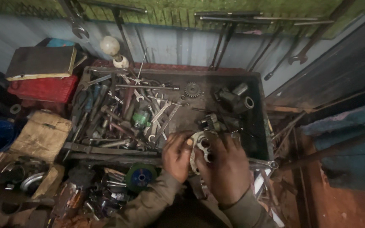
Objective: The person assembles a small engine block by hand, inserting a piston and connecting rod into the cylinder and then attaching the cylinder head. The person repeatedly handles the engine block, piston, and head, fitting them together on a cluttered workbench.
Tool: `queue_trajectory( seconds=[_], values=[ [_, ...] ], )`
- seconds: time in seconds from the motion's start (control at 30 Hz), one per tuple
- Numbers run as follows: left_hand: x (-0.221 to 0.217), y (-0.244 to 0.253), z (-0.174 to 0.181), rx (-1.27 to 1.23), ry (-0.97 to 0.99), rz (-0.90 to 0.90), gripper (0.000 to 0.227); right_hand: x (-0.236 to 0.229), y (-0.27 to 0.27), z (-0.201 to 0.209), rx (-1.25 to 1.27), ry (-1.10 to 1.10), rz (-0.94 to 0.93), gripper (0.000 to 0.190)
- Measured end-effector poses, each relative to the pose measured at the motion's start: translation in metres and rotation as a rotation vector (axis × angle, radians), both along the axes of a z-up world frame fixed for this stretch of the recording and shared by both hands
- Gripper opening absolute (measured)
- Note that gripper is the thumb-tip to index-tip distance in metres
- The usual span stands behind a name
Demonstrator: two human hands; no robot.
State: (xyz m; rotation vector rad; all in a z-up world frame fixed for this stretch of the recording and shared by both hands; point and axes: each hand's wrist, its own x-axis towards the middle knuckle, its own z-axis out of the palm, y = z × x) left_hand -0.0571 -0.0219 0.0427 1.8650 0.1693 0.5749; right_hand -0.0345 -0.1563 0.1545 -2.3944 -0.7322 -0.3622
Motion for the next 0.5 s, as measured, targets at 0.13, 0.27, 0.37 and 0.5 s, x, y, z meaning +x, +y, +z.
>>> queue_trajectory(
  seconds=[0.13, 0.27, 0.37, 0.5],
  values=[
    [-0.001, 0.0, 0.003, 0.015, -0.017, -0.013, 0.033, -0.002, 0.001, -0.001, 0.013, 0.05, -0.039, 0.041],
    [-0.003, 0.0, 0.006, -0.003, -0.025, -0.021, 0.032, -0.005, 0.003, -0.003, -0.034, 0.062, -0.072, 0.037],
    [-0.003, 0.002, 0.009, 0.004, -0.037, -0.028, 0.032, -0.004, 0.003, -0.006, -0.063, 0.01, -0.079, 0.036],
    [-0.003, 0.0, 0.01, -0.028, 0.004, -0.035, 0.032, -0.006, 0.0, -0.011, -0.043, 0.031, -0.083, 0.042]
  ],
)
